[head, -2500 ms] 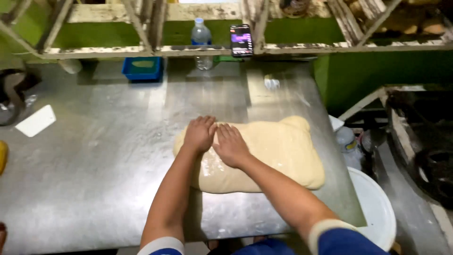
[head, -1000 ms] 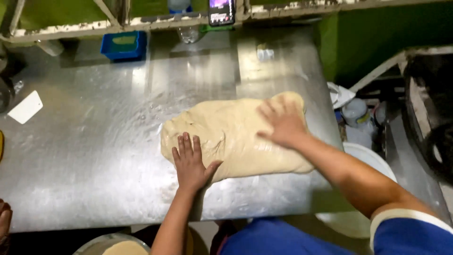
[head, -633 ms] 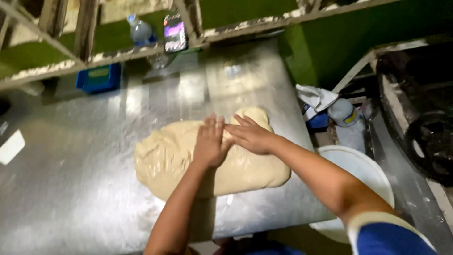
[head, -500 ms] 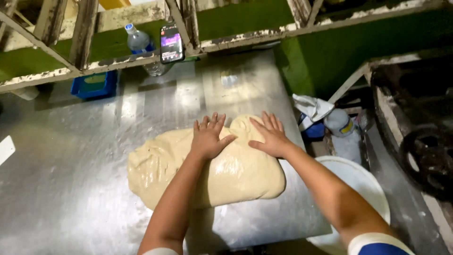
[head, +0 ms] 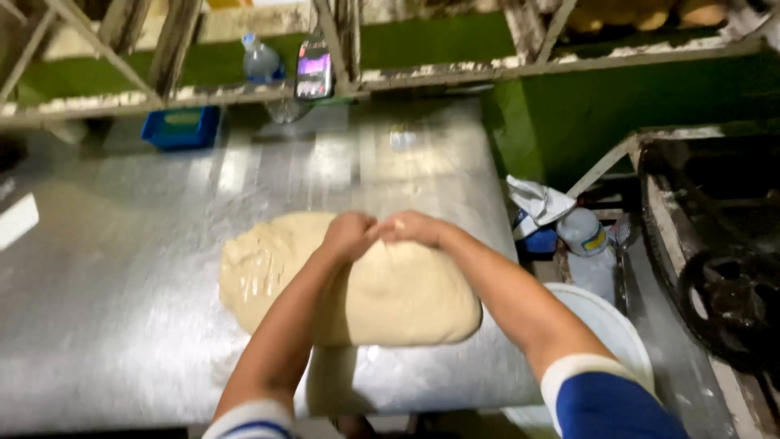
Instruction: Flattening a large piece of dough and cutting it into smaller portions to be rolled into balls.
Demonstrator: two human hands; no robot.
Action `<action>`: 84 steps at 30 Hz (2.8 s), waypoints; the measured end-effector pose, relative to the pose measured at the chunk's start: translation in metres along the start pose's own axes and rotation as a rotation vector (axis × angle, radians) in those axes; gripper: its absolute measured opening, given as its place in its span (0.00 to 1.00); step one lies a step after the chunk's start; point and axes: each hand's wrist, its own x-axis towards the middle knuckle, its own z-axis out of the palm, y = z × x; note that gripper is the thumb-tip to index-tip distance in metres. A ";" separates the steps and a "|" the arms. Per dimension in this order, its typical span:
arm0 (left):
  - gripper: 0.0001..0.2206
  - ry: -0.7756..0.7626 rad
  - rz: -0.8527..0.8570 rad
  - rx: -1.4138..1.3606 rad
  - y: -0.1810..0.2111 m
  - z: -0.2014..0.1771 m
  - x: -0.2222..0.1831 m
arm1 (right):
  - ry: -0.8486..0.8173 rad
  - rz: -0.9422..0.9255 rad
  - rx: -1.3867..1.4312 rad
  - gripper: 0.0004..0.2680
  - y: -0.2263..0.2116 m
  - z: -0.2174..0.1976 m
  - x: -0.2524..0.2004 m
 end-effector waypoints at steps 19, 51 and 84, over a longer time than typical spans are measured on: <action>0.28 0.276 0.032 0.401 0.017 -0.054 -0.157 | 0.052 0.275 -1.305 0.28 -0.122 0.077 0.002; 0.42 0.153 -0.372 0.280 -0.305 -0.327 0.069 | 0.315 0.016 -1.302 0.42 -0.097 0.329 0.030; 0.39 -0.196 0.562 0.546 0.055 0.007 -0.111 | 1.269 0.260 -1.225 0.25 -0.002 0.236 -0.118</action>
